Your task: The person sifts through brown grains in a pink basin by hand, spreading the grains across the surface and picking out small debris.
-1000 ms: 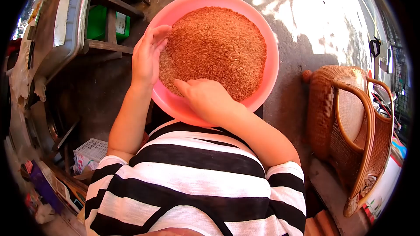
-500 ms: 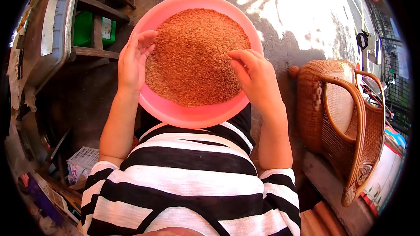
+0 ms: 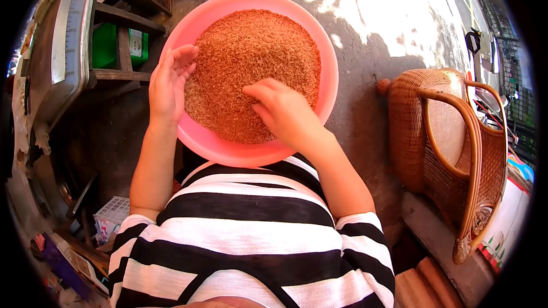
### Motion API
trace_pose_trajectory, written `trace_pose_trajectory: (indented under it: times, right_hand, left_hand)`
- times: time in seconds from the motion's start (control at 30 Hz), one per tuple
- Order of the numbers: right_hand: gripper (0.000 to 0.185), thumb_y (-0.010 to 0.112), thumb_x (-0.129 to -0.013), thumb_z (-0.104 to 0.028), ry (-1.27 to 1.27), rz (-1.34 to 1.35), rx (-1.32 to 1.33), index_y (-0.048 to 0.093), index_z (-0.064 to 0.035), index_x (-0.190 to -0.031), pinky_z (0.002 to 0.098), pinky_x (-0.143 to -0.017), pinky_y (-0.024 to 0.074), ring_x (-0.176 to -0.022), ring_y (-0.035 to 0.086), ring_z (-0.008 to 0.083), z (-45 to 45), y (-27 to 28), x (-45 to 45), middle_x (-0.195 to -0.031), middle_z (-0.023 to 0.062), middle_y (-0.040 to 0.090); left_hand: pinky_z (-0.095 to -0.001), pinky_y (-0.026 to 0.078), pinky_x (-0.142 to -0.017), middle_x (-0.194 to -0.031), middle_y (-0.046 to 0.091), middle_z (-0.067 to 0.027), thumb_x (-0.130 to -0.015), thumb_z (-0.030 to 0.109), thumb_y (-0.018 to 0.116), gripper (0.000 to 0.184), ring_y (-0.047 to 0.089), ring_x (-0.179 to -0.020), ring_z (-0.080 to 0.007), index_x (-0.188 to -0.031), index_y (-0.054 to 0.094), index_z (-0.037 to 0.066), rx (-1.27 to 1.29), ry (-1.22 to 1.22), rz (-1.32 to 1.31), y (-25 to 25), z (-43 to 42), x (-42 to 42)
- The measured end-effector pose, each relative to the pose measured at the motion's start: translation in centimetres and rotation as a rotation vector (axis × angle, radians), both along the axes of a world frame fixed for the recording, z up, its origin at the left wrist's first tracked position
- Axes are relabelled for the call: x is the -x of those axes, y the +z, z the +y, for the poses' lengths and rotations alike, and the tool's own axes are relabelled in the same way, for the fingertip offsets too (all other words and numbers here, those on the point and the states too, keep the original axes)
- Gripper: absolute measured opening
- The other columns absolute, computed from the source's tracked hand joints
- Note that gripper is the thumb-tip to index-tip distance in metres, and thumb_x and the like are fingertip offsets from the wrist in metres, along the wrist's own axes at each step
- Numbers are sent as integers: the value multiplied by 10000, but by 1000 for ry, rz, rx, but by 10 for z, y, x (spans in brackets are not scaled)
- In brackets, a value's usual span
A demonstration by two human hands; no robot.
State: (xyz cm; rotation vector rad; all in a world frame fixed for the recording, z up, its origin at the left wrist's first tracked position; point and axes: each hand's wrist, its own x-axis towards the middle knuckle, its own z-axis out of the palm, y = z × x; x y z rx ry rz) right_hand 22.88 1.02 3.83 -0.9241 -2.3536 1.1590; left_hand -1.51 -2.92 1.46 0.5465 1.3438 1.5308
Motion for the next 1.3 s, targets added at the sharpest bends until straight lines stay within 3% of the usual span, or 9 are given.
trace_pose_trajectory:
  times: [0.13,0.4,0.6,0.7,0.9,1.0,1.03,1.13,1.3]
  right_hand:
    - [194,618,-876,-52,-336,-17,11,647,-11,-1063,337,-737,499,-826,632,263,31,25,-17,-976,144,644]
    - [187,628,-870,-55,-416,3,23,644,-5,-1050,319,-705,492,-776,622,232,37,25,-19,-922,115,639]
    - [132,692,-756,-31,11,59,-50,649,-43,-881,382,-738,480,-821,576,280,2,7,8,-810,96,585]
    - [161,702,-716,-31,83,6,-130,653,-62,-866,386,-746,480,-837,553,288,-10,0,23,-810,89,570]
    - [183,712,-705,-122,167,-181,-321,669,-93,-881,378,-782,453,-917,527,263,-24,-8,38,-894,64,554]
    - [211,711,-702,-158,370,-280,-287,678,-98,-901,380,-790,441,-946,518,248,-28,-8,30,-923,55,545]
    - [306,734,-725,-143,442,-311,-189,667,-72,-1016,394,-828,454,-929,538,270,-26,-2,26,-917,68,571]
    - [272,716,-752,-134,413,-205,-54,662,-54,-1007,404,-812,460,-896,561,294,-15,8,14,-888,96,589]
    - [213,669,-825,-129,-114,-178,-234,655,-24,-1010,420,-837,460,-937,586,327,20,31,-6,-955,131,629]
  left_hand:
    - [-338,396,-988,-1165,643,-102,-1023,310,427,375,573,-1135,-182,-1154,613,11,7,-6,0,3,0,-1]
    - [-337,395,-992,-1164,644,-117,-1024,307,424,383,572,-1133,-185,-1165,609,3,-2,-19,-19,2,0,1]
    - [-336,398,-988,-1164,642,-122,-1023,309,428,385,573,-1121,-185,-1168,607,1,1,-15,-17,2,2,1]
    - [-305,389,-948,-1115,662,-60,-1016,346,454,361,576,-1077,-138,-1117,642,55,-12,-16,-27,2,1,1]
    - [-333,403,-977,-1160,640,-115,-1023,310,428,377,571,-1113,-178,-1157,606,6,-8,5,-43,3,0,0]
    - [-332,404,-977,-1164,639,-115,-1021,313,431,376,571,-1113,-179,-1157,606,9,5,5,-40,3,0,1]
    - [-333,404,-977,-1165,639,-115,-1021,314,432,376,571,-1115,-179,-1156,606,9,1,2,-41,3,0,1]
    - [-333,404,-977,-1167,638,-116,-1020,316,433,376,571,-1118,-181,-1153,607,11,-7,-3,-39,4,-2,2]
    - [-334,401,-980,-1166,639,-117,-1021,316,435,375,570,-1125,-183,-1153,608,11,-20,-2,-54,4,-1,1]
